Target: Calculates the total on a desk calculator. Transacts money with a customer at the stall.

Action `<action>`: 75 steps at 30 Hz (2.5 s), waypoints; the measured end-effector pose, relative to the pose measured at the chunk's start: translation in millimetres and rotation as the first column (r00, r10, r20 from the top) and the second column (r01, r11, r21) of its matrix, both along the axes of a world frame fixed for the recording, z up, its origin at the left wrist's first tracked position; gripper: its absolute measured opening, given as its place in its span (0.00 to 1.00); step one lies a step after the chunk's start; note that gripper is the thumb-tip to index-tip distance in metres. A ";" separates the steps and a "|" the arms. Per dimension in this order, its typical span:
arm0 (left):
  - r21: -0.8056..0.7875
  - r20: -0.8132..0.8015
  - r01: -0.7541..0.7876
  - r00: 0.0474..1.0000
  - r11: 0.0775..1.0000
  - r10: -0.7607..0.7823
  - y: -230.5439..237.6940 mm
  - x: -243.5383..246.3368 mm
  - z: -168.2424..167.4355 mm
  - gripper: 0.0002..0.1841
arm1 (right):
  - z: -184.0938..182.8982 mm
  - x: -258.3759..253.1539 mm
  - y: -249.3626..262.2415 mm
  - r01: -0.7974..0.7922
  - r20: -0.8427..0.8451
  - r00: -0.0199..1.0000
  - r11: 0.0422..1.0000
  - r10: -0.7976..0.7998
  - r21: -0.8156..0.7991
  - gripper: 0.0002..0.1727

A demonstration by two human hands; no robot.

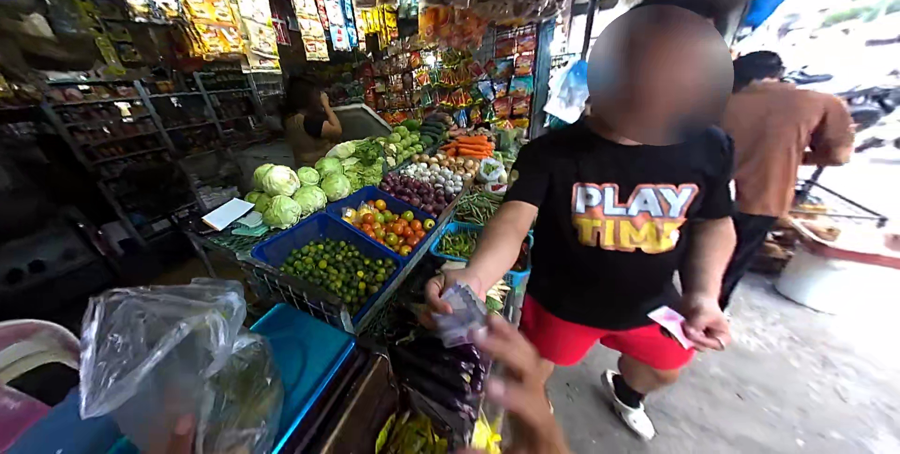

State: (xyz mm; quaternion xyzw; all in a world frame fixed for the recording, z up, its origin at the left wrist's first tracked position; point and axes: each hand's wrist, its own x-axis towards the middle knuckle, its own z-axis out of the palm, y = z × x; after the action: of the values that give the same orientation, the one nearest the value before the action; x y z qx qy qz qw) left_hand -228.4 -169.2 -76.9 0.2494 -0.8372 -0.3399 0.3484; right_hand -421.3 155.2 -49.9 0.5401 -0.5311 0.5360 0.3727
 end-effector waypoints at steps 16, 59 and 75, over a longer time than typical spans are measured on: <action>-0.144 -0.155 -0.166 0.978 0.976 0.143 -7.0 -0.4 -4.4 0.50 | -52.9 -90.5 26.7 0.366 0.023 0.930 0.929 -0.368 0.059 0.13; 0.197 -0.507 -0.474 0.700 0.858 0.502 205.1 153.2 -66.3 0.15 | -72.7 185.8 -118.6 -0.996 0.911 0.078 -0.009 0.405 0.089 0.11; 0.788 -0.402 -0.493 0.039 0.367 0.915 311.4 308.7 -95.1 0.14 | -71.5 206.0 -217.9 -0.589 0.229 0.684 0.338 0.693 0.734 0.20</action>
State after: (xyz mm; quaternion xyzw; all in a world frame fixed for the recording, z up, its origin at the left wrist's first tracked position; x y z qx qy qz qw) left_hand 80.3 142.2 -172.0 0.5228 -0.2055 -0.3591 0.7453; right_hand -215.3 -62.6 -121.4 0.8390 -0.4232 0.3271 -0.1006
